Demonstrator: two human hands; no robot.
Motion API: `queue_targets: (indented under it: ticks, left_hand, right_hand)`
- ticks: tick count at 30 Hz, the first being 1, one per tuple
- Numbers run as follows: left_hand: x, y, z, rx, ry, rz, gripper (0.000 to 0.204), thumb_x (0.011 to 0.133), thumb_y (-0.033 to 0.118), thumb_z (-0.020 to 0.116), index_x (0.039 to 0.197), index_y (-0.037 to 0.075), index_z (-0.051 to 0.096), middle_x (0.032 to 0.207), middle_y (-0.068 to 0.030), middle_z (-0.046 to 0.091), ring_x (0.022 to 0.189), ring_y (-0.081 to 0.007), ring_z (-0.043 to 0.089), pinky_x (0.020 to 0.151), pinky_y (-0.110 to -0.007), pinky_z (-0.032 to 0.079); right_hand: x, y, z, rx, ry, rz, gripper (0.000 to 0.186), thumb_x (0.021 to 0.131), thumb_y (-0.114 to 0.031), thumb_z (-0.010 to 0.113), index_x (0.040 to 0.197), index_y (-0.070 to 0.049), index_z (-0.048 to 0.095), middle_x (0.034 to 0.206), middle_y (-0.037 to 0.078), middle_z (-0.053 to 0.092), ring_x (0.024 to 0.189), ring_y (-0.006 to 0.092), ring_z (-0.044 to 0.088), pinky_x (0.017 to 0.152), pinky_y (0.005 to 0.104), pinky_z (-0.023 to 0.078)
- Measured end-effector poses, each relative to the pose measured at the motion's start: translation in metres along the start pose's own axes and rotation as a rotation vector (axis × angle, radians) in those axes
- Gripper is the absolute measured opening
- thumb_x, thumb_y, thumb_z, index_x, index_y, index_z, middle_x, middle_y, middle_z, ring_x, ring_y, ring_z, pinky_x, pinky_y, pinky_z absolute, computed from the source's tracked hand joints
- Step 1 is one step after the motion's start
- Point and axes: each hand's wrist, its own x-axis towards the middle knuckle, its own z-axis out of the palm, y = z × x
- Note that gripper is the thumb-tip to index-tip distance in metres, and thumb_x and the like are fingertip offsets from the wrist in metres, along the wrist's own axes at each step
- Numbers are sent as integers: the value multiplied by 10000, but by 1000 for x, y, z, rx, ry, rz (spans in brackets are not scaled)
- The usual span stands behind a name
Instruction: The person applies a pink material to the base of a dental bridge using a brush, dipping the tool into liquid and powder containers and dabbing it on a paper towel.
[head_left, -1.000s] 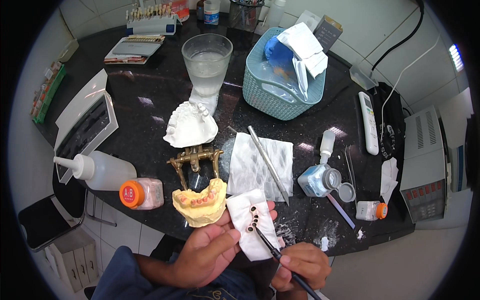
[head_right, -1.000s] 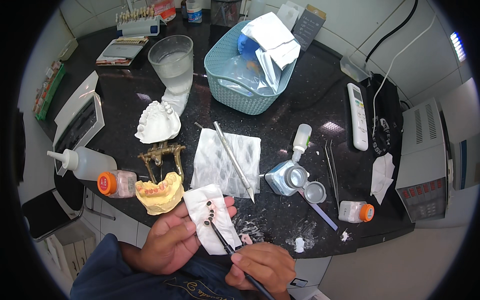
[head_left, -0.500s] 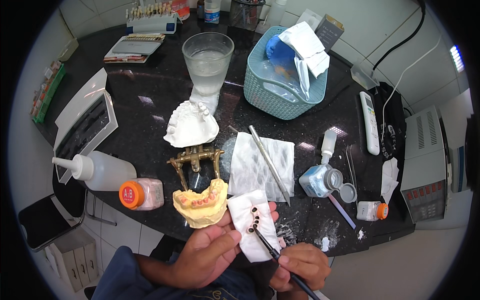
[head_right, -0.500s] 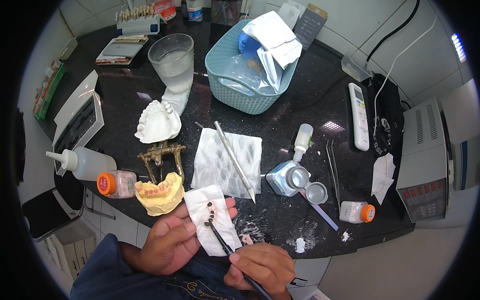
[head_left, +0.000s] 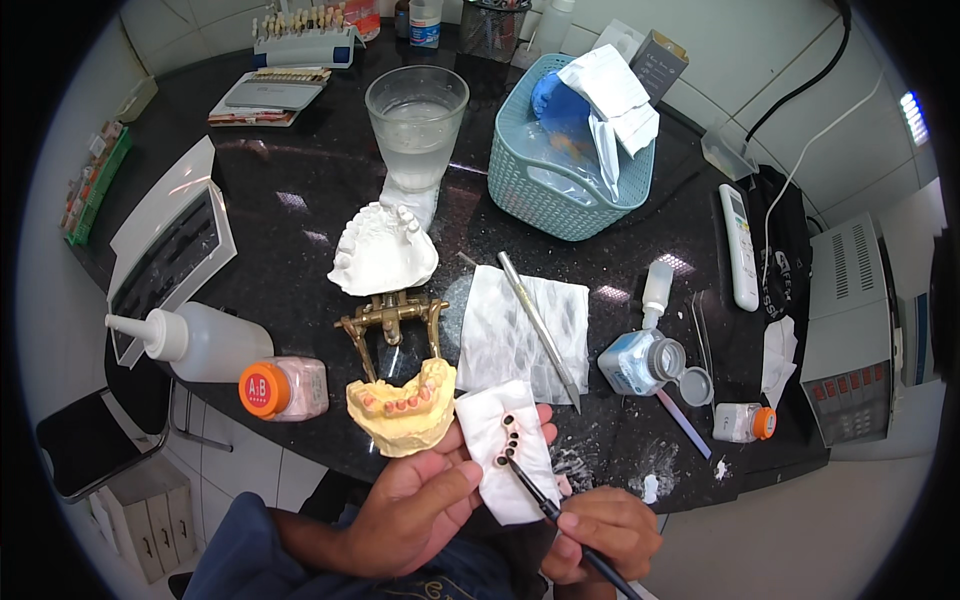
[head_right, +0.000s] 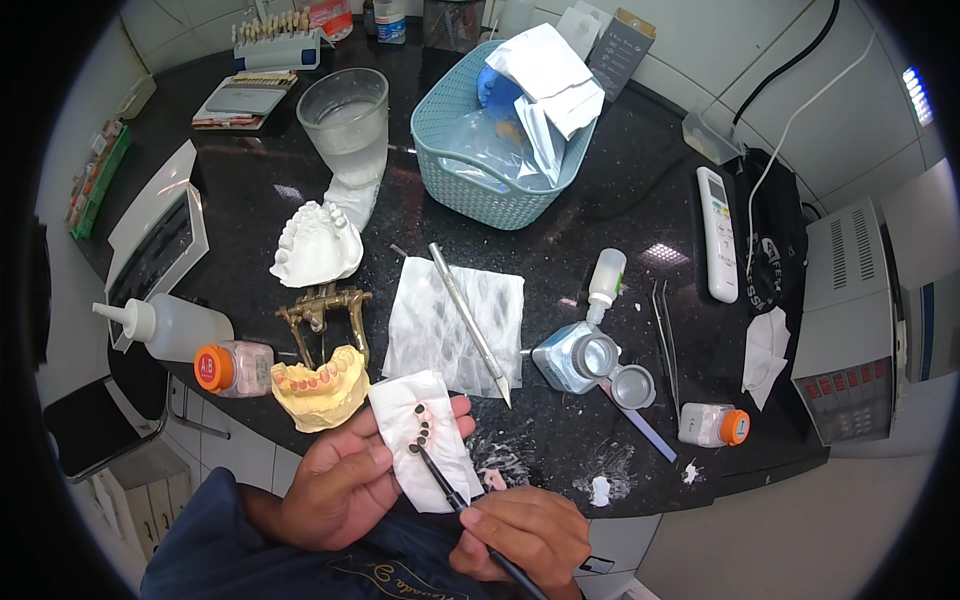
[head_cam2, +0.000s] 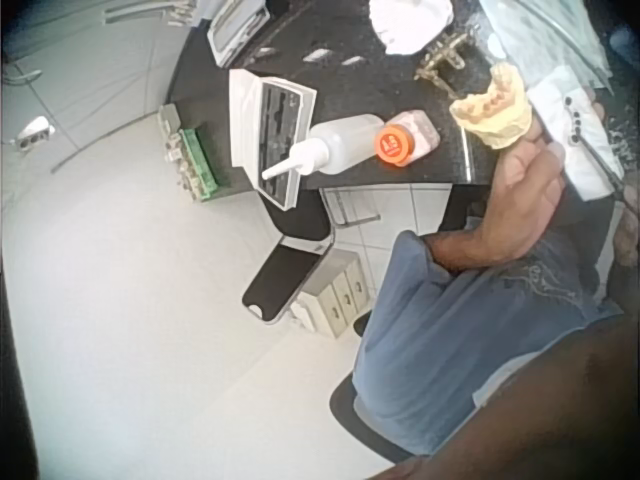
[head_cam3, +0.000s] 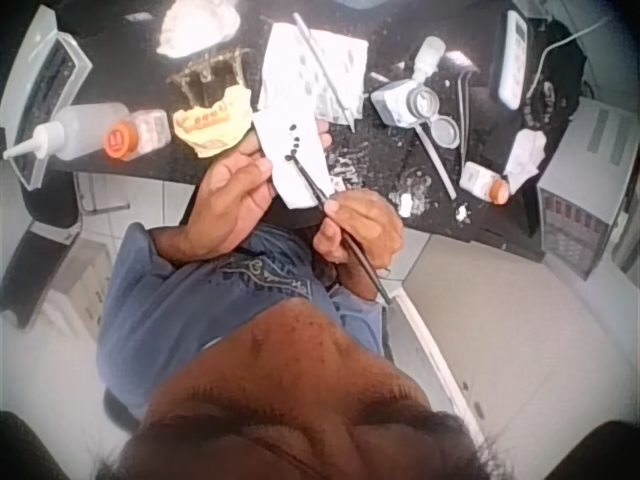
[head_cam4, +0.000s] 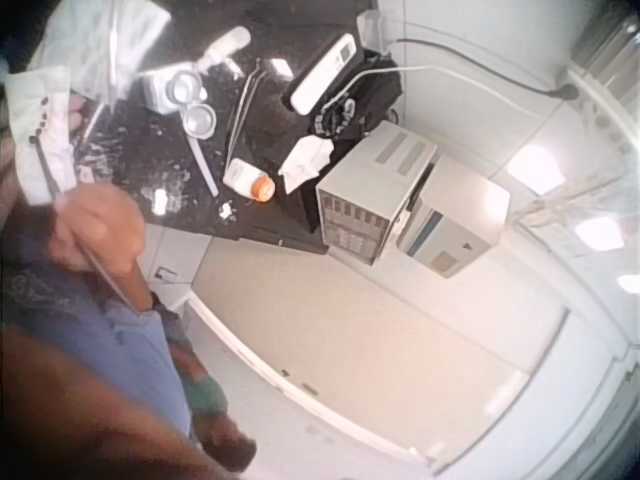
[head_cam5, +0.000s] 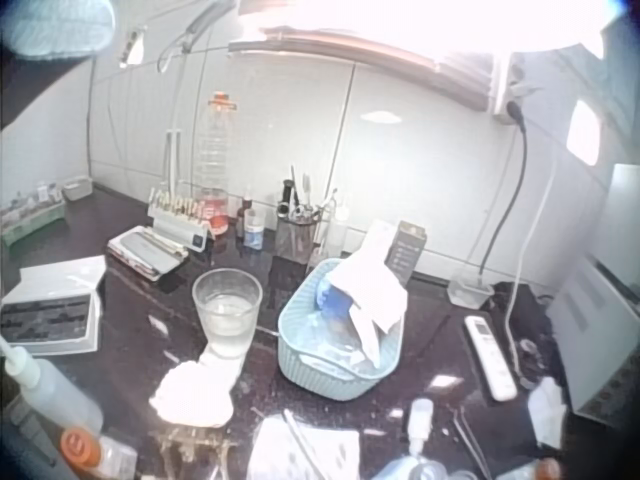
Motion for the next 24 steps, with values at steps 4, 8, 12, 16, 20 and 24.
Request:
queue_targets:
  ticks: [4, 8, 12, 16, 20, 24]
  left_hand:
    - [0, 1, 1, 0, 0, -2, 561, 971, 15, 354, 1479, -77, 133, 1542, -231, 228, 1438, -296, 258, 1172, -447, 239]
    - [0, 1, 1, -5, 13, 1, 561, 966, 8, 358, 1476, -80, 142, 1531, -233, 255, 1430, -298, 277, 1171, -440, 243]
    - [1, 13, -2, -60, 20, -79, 544, 966, 13, 375, 1469, -68, 185, 1491, -216, 337, 1391, -285, 348, 1159, -427, 266]
    - [-1, 20, -3, 39, 12, -78, 529, 977, 15, 404, 1471, -32, 220, 1469, -175, 382, 1367, -246, 378, 1147, -404, 285]
    - [-1, 23, 2, 106, 61, -98, 585, 939, -6, 434, 1472, -43, 195, 1483, -235, 343, 1386, -325, 357, 1160, -464, 268]
    - [-3, 19, -3, 126, 60, -93, 578, 949, -8, 414, 1478, -34, 183, 1488, -222, 340, 1394, -312, 346, 1162, -462, 266]
  right_hand:
    - [-3, -1, 0, -16, 40, 0, 173, 749, -45, 622, 911, 15, 608, 697, 90, 586, 520, 182, 604, 463, 275, 522]
    - [-4, -2, 2, -20, 4, 4, 170, 770, -74, 639, 913, 12, 602, 718, 90, 580, 528, 172, 593, 478, 275, 517]
    - [-14, -4, 7, -34, 177, 71, 195, 807, -131, 669, 920, -4, 573, 757, 90, 567, 544, 159, 568, 513, 272, 504]
    - [-10, -2, 1, -64, 94, 35, 203, 812, -137, 676, 928, -17, 560, 749, 89, 580, 550, 159, 568, 515, 262, 494]
    - [-10, 1, 2, -10, 83, 19, 194, 800, -110, 677, 933, -15, 574, 718, 83, 594, 551, 158, 577, 506, 258, 495]
    - [-5, 0, 2, 5, 26, 21, 208, 765, -70, 677, 943, -11, 588, 704, 86, 610, 563, 164, 599, 511, 264, 512]
